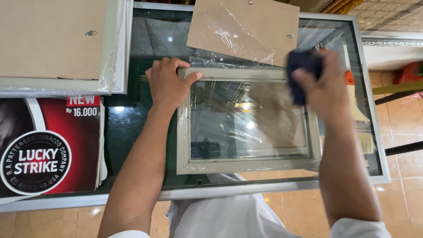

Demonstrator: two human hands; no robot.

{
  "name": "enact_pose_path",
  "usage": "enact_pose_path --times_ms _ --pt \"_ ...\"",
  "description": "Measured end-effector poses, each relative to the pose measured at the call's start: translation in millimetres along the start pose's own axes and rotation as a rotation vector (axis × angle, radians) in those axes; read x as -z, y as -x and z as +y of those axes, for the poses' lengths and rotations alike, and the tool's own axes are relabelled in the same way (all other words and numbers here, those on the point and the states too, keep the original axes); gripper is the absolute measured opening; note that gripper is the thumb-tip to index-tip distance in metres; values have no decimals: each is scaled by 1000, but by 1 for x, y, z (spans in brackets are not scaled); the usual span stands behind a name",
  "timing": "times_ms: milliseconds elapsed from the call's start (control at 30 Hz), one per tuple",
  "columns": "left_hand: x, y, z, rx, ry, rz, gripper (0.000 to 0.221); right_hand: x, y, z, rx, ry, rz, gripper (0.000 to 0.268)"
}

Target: Cleaning a glass picture frame with a cloth.

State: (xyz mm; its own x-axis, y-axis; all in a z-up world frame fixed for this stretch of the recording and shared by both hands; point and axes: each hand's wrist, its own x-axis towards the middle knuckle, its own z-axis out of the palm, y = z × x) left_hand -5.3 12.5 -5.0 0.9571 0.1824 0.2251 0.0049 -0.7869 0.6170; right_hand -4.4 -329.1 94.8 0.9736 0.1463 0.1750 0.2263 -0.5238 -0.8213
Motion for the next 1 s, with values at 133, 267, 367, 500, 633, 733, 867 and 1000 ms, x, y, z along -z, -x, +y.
enact_pose_path --times_ms 133,267,367,500,633,733,867,1000 --pt "3 1 3 9 24 10 36 78 -68 85 209 567 296 39" --pt "5 2 4 19 24 -9 34 90 -112 152 215 735 363 47" --pt "5 1 2 5 18 7 31 79 -120 190 83 684 287 42" --pt "2 2 -3 -76 85 119 37 81 -115 190 13 678 186 50" --pt "-1 1 -6 -28 158 150 29 43 -76 115 -13 783 278 72" --pt "-6 0 -10 15 123 172 31 11 -50 100 494 678 277 45" --pt "-9 -3 -13 24 101 135 33 -17 -40 136 444 618 198 27" --pt "-12 -12 -7 56 -76 56 40 -22 -39 156 234 556 130 22"
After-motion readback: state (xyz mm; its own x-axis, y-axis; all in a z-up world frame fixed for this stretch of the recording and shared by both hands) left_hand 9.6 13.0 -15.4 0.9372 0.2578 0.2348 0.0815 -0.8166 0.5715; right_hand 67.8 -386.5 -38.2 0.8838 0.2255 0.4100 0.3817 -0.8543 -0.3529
